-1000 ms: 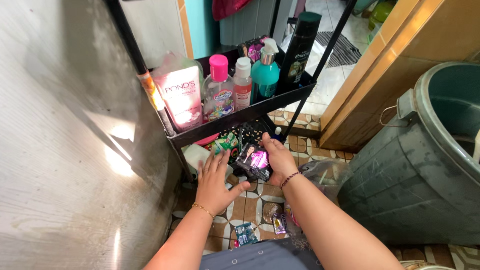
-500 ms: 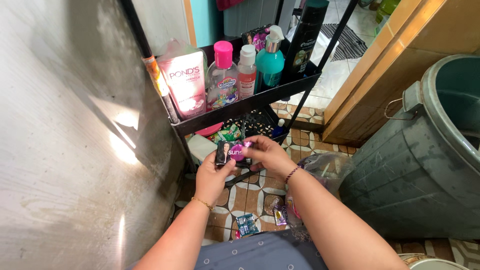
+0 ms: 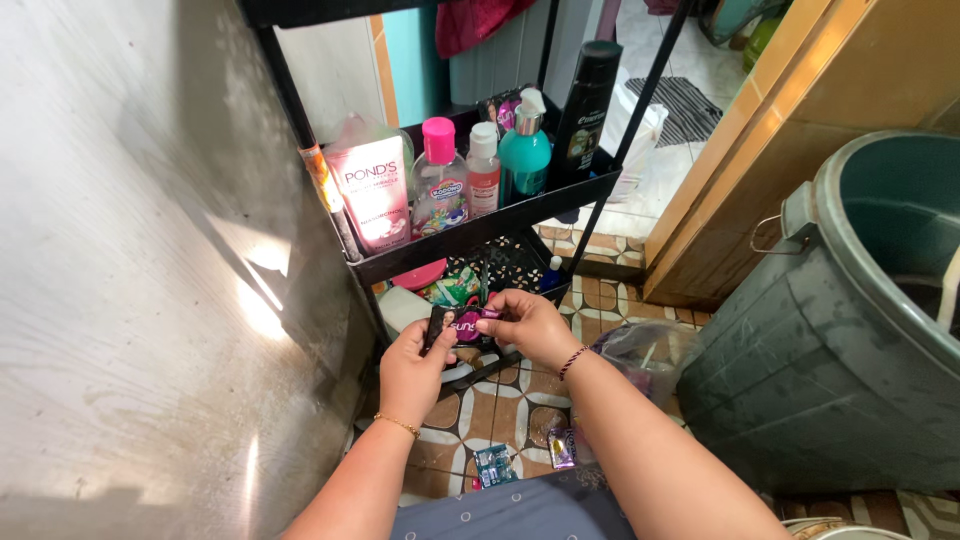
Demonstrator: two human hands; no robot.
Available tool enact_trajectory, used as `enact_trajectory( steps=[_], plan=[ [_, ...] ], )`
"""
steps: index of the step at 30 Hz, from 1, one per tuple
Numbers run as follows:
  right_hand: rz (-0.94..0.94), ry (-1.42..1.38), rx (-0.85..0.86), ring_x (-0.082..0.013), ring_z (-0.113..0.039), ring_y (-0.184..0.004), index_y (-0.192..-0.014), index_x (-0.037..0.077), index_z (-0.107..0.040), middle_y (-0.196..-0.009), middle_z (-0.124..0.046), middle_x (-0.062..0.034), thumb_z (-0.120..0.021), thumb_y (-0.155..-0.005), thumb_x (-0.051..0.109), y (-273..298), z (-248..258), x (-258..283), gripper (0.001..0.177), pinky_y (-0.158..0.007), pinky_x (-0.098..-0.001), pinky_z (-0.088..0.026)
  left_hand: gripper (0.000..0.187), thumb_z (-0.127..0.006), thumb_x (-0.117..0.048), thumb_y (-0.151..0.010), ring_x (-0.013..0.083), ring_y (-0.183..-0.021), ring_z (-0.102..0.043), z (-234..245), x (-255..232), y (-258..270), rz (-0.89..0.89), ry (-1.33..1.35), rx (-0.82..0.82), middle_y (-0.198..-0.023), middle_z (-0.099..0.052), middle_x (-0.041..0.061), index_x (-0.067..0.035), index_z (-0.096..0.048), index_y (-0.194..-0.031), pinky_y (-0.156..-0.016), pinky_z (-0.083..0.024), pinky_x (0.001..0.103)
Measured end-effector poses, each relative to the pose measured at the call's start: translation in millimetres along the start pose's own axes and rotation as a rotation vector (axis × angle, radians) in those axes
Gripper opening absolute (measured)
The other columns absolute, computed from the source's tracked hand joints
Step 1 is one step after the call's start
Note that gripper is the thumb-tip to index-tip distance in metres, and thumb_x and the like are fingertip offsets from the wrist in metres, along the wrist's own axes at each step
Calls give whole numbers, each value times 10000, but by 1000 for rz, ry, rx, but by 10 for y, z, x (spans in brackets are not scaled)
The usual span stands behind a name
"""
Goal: The person organizes various toiletries and small items on a three-tiered black metal rack. They place bottles, sachets, and other items onto the shelves and into a basket. The person also pours liquid from a sachet into a white bottle.
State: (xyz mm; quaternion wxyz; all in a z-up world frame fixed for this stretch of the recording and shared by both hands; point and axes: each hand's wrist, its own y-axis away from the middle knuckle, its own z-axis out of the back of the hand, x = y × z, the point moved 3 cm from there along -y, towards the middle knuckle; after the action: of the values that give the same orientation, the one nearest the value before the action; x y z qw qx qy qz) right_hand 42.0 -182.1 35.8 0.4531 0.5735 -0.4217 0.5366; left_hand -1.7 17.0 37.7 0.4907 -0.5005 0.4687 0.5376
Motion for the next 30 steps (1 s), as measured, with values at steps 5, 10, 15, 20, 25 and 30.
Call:
enact_trajectory(
  steps=[5,10,15,20,25,30],
  plan=[
    [58,-17,41,-65,-555,-701,-940,62,-686,-801,-655,34,-770,-930,173,238,48,115,140,-637,-238,-456,282,-682,-218,-961,84,-747,-685,-22,-112,219,-73,188,-13,-884,-724,5,-31,-721,-1168,-711,-575,249],
    [201,-55,-139,-73,-665,-850,-1089,122,-665,-967,-698,20,-648,-972,301,419,196,393,215,-730,-250,-533,301,-602,-241,-1001,100,-796,-687,56,-378,536,-74,367,-42,-948,-728,17,-31,-694,-1196,-741,-602,280],
    [771,44,-468,-175,-602,-1186,-1364,89,-527,-1278,-636,-58,-665,-1035,192,596,640,1221,372,-1029,-329,-498,313,-599,-226,-992,110,-816,-696,94,-1017,820,-81,342,36,-988,-725,8,-43,-683,-1232,-775,-596,284],
    [817,575,-516,-325,-419,-1391,-1477,82,-441,-1496,-431,-174,-758,-897,147,463,974,2285,664,-1088,-425,-445,328,-601,-217,-1013,96,-803,-663,-9,-1355,700,-155,343,190,-983,-718,14,-57,-693,-1284,-771,-574,281],
    [630,1260,-678,-452,-399,-1360,-1518,104,-464,-1524,-455,-178,-730,-795,0,234,900,2979,777,-1171,-518,-373,307,-624,-195,-1009,83,-856,-667,-227,-1386,269,-144,391,340,-1009,-706,-2,-18,-695,-1249,-789,-600,296],
    [670,1437,-573,-466,-409,-1288,-1406,123,-553,-1422,-475,-236,-828,-700,67,69,676,3164,759,-1057,-556,-384,344,-614,-216,-966,90,-810,-672,-124,-1165,170,45,383,289,-1008,-716,-32,-95,-704,-1276,-777,-587,268]
  ],
)
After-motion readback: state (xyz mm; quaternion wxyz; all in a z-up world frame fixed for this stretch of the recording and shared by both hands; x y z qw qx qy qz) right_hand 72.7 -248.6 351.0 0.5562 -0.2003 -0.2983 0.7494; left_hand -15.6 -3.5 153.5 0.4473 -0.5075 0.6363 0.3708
